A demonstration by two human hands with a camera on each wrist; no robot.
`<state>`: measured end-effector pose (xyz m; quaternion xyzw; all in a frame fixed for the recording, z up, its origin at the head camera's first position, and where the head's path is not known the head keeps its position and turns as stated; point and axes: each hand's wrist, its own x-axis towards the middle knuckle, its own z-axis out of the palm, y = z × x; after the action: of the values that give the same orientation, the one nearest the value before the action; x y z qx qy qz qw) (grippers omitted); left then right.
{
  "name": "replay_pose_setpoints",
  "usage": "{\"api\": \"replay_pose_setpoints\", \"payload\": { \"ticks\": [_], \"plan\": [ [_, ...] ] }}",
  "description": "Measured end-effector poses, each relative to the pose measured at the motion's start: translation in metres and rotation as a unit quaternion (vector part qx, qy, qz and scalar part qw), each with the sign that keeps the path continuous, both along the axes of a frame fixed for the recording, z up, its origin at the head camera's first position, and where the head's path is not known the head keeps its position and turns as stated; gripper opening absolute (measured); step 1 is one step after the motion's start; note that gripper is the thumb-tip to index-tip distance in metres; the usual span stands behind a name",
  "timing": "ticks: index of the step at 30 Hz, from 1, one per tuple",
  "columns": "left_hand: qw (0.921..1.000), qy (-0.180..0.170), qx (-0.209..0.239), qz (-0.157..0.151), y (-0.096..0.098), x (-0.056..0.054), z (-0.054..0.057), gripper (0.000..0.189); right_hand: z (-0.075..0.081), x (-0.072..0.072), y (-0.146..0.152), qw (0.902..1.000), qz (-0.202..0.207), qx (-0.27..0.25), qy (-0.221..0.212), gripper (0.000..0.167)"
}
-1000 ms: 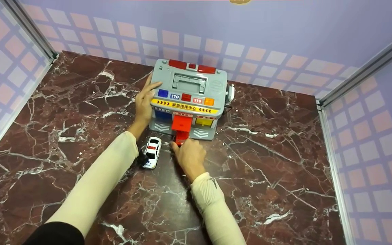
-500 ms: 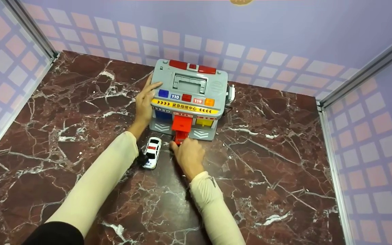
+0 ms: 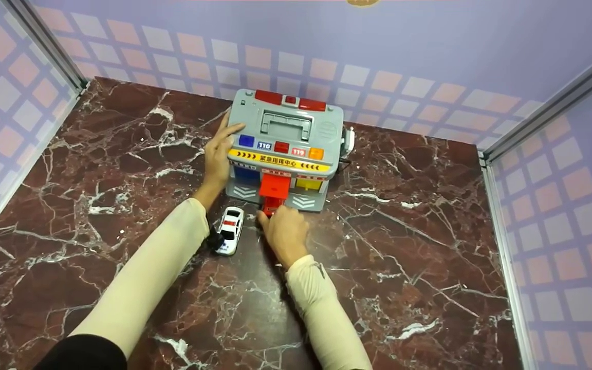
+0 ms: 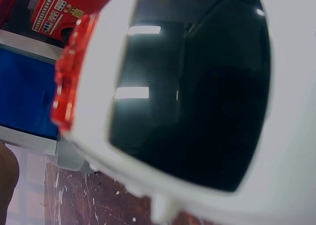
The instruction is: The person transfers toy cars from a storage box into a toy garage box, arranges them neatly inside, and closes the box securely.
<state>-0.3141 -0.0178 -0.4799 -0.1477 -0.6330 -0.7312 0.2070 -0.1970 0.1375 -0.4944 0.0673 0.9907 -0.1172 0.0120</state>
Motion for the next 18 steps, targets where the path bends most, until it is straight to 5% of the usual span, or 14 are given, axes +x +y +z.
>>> {"api": "replay_pose_setpoints", "payload": {
  "ticks": [18],
  "plan": [
    [0.9999, 0.012, 0.003, 0.002, -0.0006, -0.0017, -0.0019, 0.033, -0.0020, -0.0023, -0.0031, 0.9998, -0.009, 0.018, -0.002, 0.066]
  ]
}}
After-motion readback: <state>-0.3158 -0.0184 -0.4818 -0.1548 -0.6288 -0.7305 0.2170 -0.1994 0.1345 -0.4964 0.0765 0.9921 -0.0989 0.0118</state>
